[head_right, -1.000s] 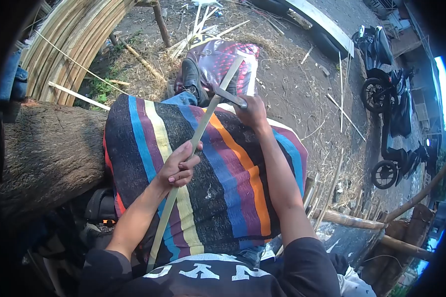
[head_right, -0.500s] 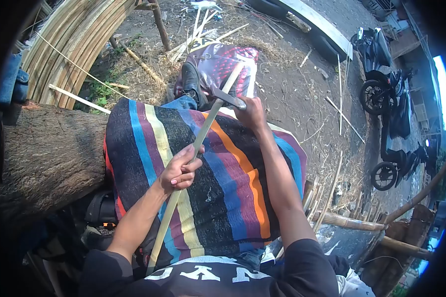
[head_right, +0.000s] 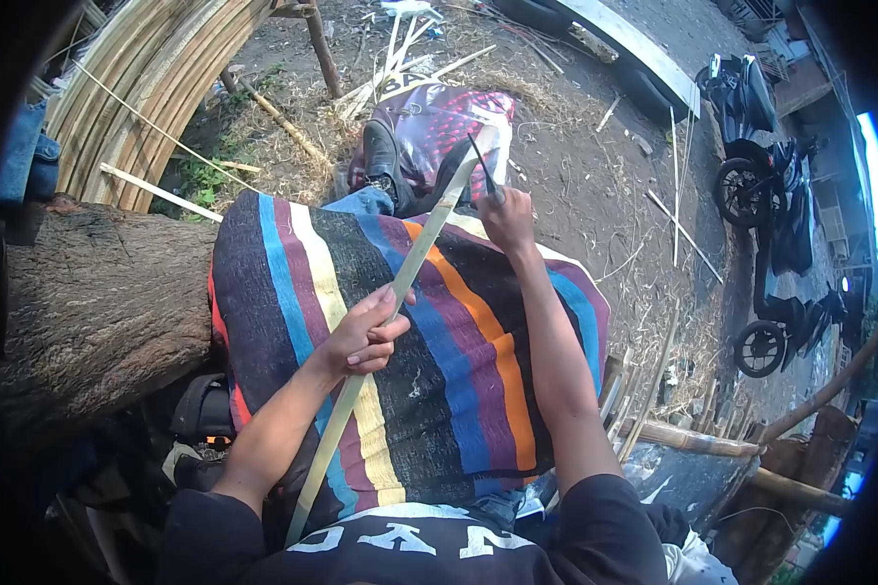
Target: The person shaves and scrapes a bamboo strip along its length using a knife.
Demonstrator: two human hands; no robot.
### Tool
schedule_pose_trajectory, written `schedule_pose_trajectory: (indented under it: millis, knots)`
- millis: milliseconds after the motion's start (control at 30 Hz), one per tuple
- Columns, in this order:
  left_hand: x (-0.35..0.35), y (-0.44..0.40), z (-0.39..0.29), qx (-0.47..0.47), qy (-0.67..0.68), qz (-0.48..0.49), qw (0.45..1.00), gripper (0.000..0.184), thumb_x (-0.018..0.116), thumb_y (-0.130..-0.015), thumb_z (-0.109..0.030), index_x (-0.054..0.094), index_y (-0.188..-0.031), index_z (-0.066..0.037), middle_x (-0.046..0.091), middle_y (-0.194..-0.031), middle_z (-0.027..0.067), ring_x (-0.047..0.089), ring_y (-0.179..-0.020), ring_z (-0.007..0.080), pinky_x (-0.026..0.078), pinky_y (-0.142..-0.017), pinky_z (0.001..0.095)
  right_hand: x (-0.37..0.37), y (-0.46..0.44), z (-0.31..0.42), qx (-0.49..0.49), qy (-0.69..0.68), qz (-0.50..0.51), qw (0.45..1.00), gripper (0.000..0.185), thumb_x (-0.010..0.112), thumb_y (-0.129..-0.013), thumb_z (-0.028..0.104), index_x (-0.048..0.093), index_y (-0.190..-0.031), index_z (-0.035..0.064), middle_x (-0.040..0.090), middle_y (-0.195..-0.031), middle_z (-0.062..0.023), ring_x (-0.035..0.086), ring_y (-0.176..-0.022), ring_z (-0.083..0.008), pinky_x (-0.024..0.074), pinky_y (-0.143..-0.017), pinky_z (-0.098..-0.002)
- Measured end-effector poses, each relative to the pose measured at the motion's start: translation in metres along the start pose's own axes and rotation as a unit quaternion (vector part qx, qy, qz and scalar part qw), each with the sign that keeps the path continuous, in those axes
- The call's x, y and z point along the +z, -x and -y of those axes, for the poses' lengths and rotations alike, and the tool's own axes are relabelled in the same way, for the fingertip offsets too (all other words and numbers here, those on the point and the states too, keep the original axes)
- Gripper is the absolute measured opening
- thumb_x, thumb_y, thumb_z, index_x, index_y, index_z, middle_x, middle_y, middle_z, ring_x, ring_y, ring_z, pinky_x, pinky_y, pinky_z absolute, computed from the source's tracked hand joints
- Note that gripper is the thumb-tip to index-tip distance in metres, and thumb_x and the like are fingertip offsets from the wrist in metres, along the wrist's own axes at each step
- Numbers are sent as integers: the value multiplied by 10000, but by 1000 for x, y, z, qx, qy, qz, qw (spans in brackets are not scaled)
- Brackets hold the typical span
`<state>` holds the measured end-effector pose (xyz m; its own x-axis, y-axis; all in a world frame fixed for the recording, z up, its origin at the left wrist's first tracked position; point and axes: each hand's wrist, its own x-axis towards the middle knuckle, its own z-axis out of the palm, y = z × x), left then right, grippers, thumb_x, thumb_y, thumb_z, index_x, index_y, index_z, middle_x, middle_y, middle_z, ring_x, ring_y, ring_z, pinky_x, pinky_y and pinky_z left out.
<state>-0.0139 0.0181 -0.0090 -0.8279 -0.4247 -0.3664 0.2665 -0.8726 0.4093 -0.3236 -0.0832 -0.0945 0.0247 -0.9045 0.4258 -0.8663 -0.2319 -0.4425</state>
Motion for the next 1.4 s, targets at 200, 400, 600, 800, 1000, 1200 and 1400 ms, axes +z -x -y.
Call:
schedule_pose_trajectory:
  millis: [200,400,600,800,1000,1200,1400]
  knots:
    - [-7,-7,6,18,10,5,1000,374,362,-1104,-419,424,-1308,-111,293,-676,-57,239,-331,-7,237,-278,154,14,0,-9,173,-46,-8,984,174,649,-782,138,604,-691,-3,584,-635,-233,596,-607,-438,466,-599,-522]
    - [-7,-4,2,29,-15,-6,999,386,363,-1102,-428,436,-1298,-103,289,-676,-55,244,-337,-7,241,-280,153,15,1,-2,82,-17,37,996,229,634,-814,197,652,-712,-8,633,-673,-260,667,-692,-442,528,-660,-531]
    - [-1,-2,-6,23,-48,-27,998,372,362,-1102,-435,455,-1287,-127,298,-686,-56,237,-355,-10,257,-296,154,13,5,8,95,-29,45,994,227,662,-816,217,643,-719,13,629,-663,-246,645,-641,-433,511,-625,-521]
    - [-8,-4,-6,38,-84,-44,995,363,367,-1107,-418,453,-1292,-118,295,-691,-48,260,-368,-4,275,-298,161,22,3,17,113,-1,69,991,180,638,-779,139,581,-693,-9,612,-688,-241,634,-652,-437,503,-627,-506]
    - [-17,-10,5,64,-181,-104,976,363,371,-1103,-439,459,-1248,-119,296,-689,-47,251,-388,4,295,-303,175,30,16,22,-5,-23,105,994,171,635,-821,181,681,-779,22,666,-734,-241,661,-715,-465,548,-675,-532]
    - [-9,-6,-8,60,-170,-106,978,357,361,-1111,-411,458,-1244,-94,304,-686,-48,259,-392,10,285,-309,181,-4,16,63,5,4,221,975,195,665,-812,211,747,-913,65,697,-808,-248,693,-802,-438,554,-725,-525]
    - [-26,-13,-14,101,-137,-111,979,360,386,-1105,-387,443,-1272,-73,322,-689,-43,274,-371,13,289,-294,174,7,13,79,150,29,235,960,226,680,-829,239,758,-974,84,699,-840,-237,687,-811,-425,546,-749,-514]
